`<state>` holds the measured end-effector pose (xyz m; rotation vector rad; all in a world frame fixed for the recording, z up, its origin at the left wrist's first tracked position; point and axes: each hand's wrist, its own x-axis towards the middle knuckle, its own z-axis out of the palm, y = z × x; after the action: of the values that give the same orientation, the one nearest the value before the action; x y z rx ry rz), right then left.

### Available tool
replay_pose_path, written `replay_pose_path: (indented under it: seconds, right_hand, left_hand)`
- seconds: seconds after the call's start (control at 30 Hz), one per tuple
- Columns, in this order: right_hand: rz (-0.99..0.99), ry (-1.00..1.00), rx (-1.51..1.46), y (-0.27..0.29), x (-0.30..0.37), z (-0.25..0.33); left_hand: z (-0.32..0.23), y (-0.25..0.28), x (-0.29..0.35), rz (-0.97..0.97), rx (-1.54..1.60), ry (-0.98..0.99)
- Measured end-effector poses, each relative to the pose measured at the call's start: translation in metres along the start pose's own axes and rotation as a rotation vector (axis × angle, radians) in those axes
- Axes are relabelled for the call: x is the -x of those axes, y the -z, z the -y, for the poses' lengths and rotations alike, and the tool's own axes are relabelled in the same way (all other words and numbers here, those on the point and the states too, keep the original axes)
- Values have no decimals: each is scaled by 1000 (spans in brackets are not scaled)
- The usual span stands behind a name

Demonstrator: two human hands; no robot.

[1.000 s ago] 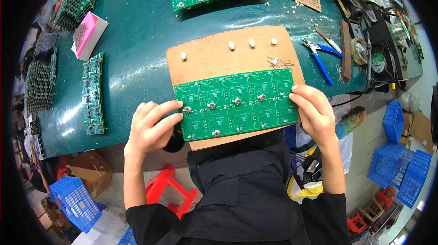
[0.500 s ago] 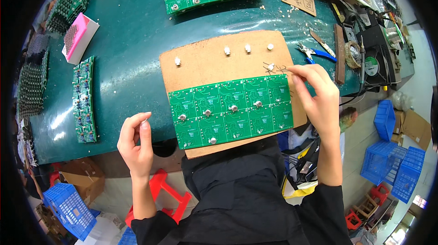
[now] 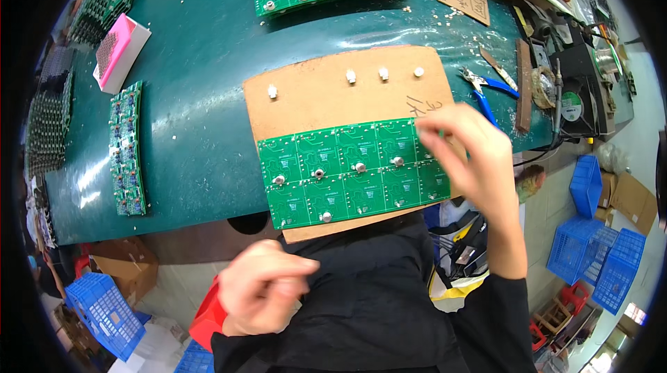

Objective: The person assembles circuit boards by inserting components into holes on the board by hand and soldering the connections using a soldering iron.

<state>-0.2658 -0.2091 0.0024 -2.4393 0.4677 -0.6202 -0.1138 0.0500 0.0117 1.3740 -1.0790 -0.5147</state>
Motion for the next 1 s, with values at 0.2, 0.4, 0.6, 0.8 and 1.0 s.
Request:
replay_pose_path:
  seconds: [0.2,0.4,0.6,0.8,1.0]
  right_hand:
    - [31,82,-296,-5,31,61]
    - [37,173,-272,-11,45,68]
    - [-17,107,-399,-17,55,66]
    - [-54,50,-359,-17,60,66]
    - [-31,-59,-415,-12,63,62]
  left_hand:
    - [9,-45,-5,107,179,299]
    - [17,-55,-7,146,146,268]
    - [15,-59,-3,141,494,426]
    - [22,-61,-1,216,764,578]
    - [20,-72,0,206,771,575]
